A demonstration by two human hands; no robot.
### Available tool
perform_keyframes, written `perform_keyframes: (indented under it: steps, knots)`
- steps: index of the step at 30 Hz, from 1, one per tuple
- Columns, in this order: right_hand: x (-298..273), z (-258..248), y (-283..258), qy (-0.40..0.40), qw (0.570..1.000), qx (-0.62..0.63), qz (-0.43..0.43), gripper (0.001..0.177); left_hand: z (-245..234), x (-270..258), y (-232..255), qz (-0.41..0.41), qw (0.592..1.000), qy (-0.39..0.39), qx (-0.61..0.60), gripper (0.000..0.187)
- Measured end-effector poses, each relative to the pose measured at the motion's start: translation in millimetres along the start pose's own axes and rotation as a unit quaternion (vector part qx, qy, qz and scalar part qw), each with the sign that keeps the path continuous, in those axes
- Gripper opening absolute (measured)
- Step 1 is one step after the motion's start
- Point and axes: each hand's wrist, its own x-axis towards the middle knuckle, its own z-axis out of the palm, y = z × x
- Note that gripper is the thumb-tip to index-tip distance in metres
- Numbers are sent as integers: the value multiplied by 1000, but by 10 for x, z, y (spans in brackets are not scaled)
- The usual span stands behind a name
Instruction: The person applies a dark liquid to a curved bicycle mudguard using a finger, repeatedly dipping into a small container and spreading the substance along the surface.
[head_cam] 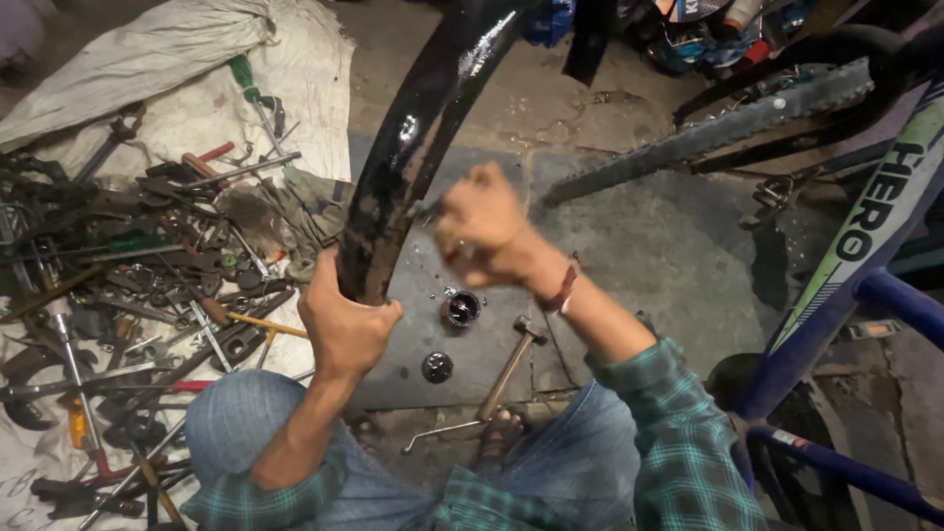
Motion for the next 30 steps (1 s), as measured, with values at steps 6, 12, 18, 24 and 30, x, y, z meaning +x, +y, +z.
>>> perform_keyframes:
  steps: [6,12,18,24,30]
  knots:
    - [-145,-429,540,185,956,-20,226,64,2,-11,11,-5,1000,7,15,58]
    - [-21,-478,598,161,962,-18,220,81,31,-13,-7,-10,1000,7,-7,56]
    - [148,-134,159,97,984,-52,142,36,43,-1,-39,-23,1000,5,0,53]
    - [200,-141,-191,39,998,-45,-8,39,23,10,-36,-31,999,2,23,48]
    - [85,-561,415,163,946,6,281,70,28,-16,-28,-18,1000,14,3,51]
